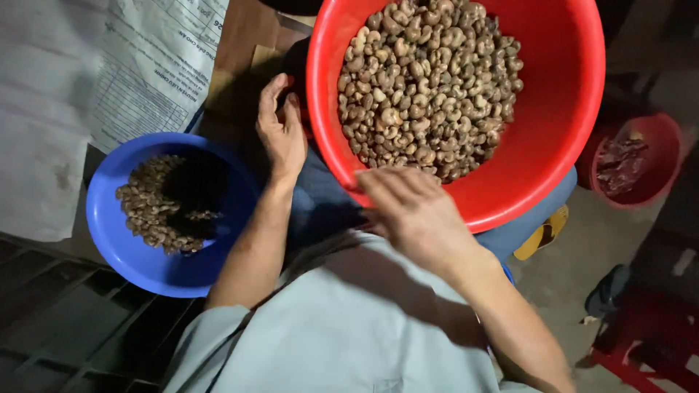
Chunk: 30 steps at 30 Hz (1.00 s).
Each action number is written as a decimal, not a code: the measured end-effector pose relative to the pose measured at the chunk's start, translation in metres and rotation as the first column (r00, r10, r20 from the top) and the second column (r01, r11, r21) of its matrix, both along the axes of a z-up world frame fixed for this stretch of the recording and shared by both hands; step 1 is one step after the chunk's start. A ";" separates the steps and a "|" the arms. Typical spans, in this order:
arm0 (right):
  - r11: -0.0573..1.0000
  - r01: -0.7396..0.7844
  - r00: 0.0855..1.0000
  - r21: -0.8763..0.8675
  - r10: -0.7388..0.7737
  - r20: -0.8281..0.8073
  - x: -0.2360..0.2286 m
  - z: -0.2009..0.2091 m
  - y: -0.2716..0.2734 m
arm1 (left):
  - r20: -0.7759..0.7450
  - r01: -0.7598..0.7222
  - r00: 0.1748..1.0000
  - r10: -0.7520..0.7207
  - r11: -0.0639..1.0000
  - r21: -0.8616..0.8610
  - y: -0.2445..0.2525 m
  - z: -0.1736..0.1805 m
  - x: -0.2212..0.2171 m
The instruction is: Peeling cashew nuts using a small handheld blade
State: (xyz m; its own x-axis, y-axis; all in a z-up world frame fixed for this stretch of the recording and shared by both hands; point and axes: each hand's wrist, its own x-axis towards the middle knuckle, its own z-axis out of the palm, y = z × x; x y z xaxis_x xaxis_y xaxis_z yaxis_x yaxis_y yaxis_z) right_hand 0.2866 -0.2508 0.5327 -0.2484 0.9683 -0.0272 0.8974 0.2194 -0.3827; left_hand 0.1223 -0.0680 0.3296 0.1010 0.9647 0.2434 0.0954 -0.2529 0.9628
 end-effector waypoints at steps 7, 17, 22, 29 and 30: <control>0.851 0.504 0.857 0.147 -0.472 -0.209 0.021 -0.075 -0.051 | 0.019 -0.012 1.000 0.016 0.982 -0.190 0.010 -0.031 -0.016; 0.779 0.493 0.817 -0.388 -0.567 -0.101 0.021 -0.067 -0.035 | 0.055 0.044 0.997 -0.050 0.994 0.100 -0.006 0.032 0.016; 0.727 0.569 0.797 -0.384 -0.602 0.042 0.040 -0.072 -0.044 | -0.065 0.219 0.973 -0.223 0.973 -0.066 -0.021 0.053 0.024; 0.713 0.594 0.794 -0.372 -0.593 0.131 0.033 -0.080 -0.053 | -0.136 0.249 0.958 -0.252 0.968 -0.038 -0.022 0.057 0.017; 0.724 0.590 0.801 -0.357 -0.582 0.142 0.030 -0.084 -0.058 | -0.115 0.259 0.957 -0.265 0.964 -0.065 -0.024 0.061 0.014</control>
